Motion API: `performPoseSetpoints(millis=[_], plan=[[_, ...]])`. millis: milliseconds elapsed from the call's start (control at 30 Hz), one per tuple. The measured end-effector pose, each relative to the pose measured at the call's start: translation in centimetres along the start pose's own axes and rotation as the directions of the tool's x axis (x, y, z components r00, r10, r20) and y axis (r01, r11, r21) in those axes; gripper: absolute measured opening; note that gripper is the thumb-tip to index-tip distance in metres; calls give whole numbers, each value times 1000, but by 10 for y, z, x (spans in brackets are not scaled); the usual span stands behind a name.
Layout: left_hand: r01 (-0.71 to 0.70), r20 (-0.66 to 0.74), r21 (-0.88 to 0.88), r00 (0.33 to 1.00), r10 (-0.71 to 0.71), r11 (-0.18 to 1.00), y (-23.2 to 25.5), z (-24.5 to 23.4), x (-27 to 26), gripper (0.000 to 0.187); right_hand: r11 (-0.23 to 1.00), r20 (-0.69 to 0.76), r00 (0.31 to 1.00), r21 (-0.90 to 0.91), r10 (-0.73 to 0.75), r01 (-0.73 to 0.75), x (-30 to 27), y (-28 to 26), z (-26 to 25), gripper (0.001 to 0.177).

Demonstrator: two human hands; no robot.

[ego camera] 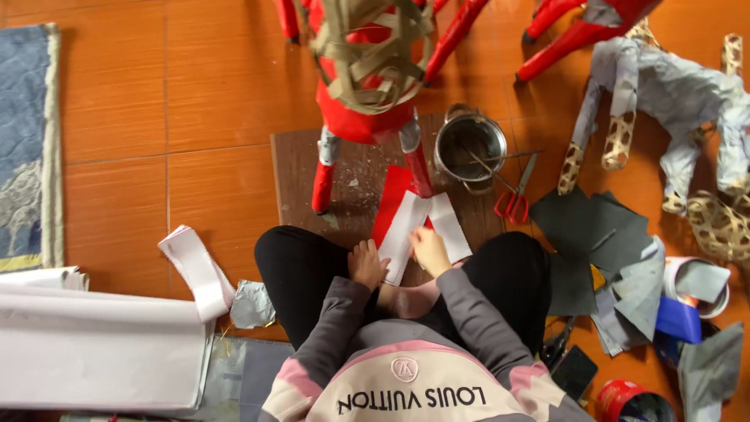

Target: Decorating a red animal-shaped figure with paper strips and gold foil using glue and scissors

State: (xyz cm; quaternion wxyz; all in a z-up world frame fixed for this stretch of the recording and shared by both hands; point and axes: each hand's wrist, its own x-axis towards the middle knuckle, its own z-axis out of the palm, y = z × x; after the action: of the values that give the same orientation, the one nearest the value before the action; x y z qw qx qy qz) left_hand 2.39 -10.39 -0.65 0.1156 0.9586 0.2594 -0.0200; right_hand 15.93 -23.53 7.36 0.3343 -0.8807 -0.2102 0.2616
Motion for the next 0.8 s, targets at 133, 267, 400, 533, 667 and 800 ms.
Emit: performPoseSetpoints(millis=[133, 267, 400, 533, 667, 800], plan=[[106, 221, 34, 969, -111, 994, 8, -5, 16, 61, 973, -232, 957, -185, -176, 135, 28, -33, -79, 17], [243, 259, -213, 948, -185, 946, 3, -31, 24, 32, 672, -425, 759, -740, -494, 24, 72, 8, -145, 14], [292, 226, -521, 953, -201, 802, 3, -43, 27, 30, 758, -283, 955, -641, -86, -121, 87, 12, -164, 45], [351, 218, -786, 927, -304, 508, -25, 43, 35, 43, 840, -142, 988, -528, 57, -124, 78, 11, -156, 54], [456, 438, -890, 853, -285, -2, -21, 28, 34, 49, 905, -272, 960, -421, -64, -59, 56, 24, -137, 49], [510, 557, -828, 793, -246, -232, -34, 58, 37, 50, 945, -310, 940, -325, -143, 36, 39, 23, -110, 29]])
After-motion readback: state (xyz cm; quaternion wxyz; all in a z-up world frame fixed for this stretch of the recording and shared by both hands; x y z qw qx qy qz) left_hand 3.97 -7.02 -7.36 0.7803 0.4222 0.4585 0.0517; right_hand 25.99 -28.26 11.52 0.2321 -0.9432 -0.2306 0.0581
